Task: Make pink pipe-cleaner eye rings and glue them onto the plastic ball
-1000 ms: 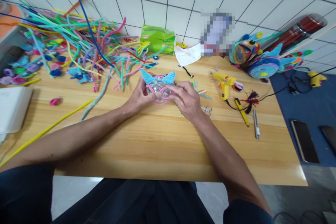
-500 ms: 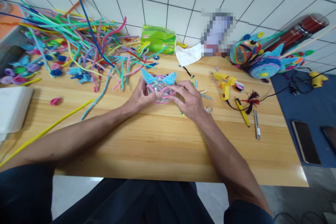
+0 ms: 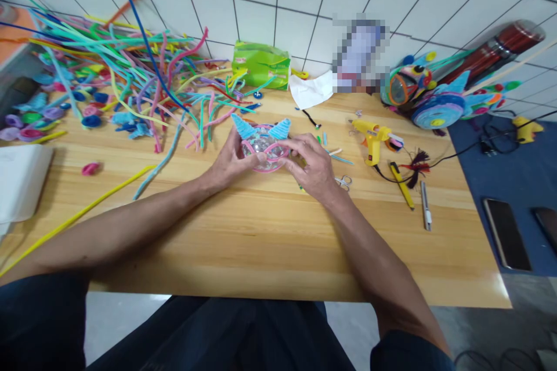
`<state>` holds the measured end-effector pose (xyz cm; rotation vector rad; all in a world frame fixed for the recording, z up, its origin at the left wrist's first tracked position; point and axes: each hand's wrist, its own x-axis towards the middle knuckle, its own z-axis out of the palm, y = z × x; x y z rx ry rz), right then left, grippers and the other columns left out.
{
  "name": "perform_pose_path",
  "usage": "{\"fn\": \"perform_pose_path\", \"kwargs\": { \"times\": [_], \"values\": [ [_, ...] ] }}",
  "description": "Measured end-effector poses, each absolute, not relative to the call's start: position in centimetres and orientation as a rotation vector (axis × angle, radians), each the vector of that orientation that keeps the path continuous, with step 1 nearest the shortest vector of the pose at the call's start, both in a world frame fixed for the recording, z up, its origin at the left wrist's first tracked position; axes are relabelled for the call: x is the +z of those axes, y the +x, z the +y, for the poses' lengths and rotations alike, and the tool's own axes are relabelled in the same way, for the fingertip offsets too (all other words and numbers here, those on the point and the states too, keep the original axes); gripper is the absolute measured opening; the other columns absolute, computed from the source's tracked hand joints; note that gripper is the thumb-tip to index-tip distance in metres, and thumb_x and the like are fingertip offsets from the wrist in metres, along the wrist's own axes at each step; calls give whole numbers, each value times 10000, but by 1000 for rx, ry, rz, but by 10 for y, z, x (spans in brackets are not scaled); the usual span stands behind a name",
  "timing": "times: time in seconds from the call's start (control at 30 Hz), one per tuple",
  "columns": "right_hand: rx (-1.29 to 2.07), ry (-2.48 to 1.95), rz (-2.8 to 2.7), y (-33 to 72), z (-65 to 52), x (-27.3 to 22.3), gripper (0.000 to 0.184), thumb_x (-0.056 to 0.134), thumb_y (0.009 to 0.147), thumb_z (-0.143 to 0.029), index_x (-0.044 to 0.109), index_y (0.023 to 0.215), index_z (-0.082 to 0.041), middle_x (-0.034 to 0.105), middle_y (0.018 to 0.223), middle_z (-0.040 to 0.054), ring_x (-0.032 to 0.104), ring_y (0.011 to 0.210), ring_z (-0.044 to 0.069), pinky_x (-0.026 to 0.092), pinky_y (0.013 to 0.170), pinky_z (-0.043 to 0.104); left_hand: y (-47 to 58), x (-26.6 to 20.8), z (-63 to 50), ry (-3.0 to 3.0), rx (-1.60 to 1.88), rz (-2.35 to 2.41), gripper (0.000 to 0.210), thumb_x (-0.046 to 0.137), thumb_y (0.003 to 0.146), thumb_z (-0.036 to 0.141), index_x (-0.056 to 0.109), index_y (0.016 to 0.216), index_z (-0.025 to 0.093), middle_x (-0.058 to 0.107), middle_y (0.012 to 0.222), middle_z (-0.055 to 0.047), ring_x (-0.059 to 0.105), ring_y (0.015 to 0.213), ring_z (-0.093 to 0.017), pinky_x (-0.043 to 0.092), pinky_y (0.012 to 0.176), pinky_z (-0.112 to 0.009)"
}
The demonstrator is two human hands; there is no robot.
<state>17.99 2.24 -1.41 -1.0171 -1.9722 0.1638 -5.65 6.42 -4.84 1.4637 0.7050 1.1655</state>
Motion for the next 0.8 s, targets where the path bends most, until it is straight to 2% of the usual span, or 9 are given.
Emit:
{"fn": "perform_pose_path", "kwargs": {
  "times": [0.2, 0.43, 0.63, 0.8],
  "values": [
    [234, -1032, -1881, 175, 20, -15, 307, 874, 980, -334, 777, 1272, -319, 806, 1088, 35, 729, 838, 201, 632, 736, 367, -60, -51, 67, 1537, 1127, 677, 857, 881, 852, 711, 484, 1473, 273, 658, 1509, -151, 691, 1388, -366, 575, 1205, -590],
    [358, -1126, -1717, 170, 18, -25, 408, 895, 947, -357, 712, 1306, -290, 825, 1081, 22, 774, 888, 198, 665, 805, 371, -60, -50, 64, 1477, 1164, 757, 898, 935, 779, 717, 510, 1426, 262, 692, 1415, -132, 716, 1310, -338, 611, 1162, -543],
    [334, -1193, -1719, 170, 17, -23, 324, 912, 921, -382, 754, 1182, -271, 841, 1036, 31, 788, 865, 216, 678, 810, 401, -56, -45, 61, 1464, 1191, 733, 880, 940, 769, 700, 512, 1404, 266, 696, 1429, -134, 720, 1322, -339, 602, 1186, -562],
    [333, -1191, -1694, 170, 17, -25, 306, 896, 919, -369, 760, 1170, -262, 846, 1026, 39, 809, 876, 233, 689, 801, 411, -54, -46, 58, 1471, 1183, 775, 879, 945, 782, 653, 471, 1410, 261, 689, 1396, -126, 716, 1307, -328, 597, 1170, -552]
  ]
}}
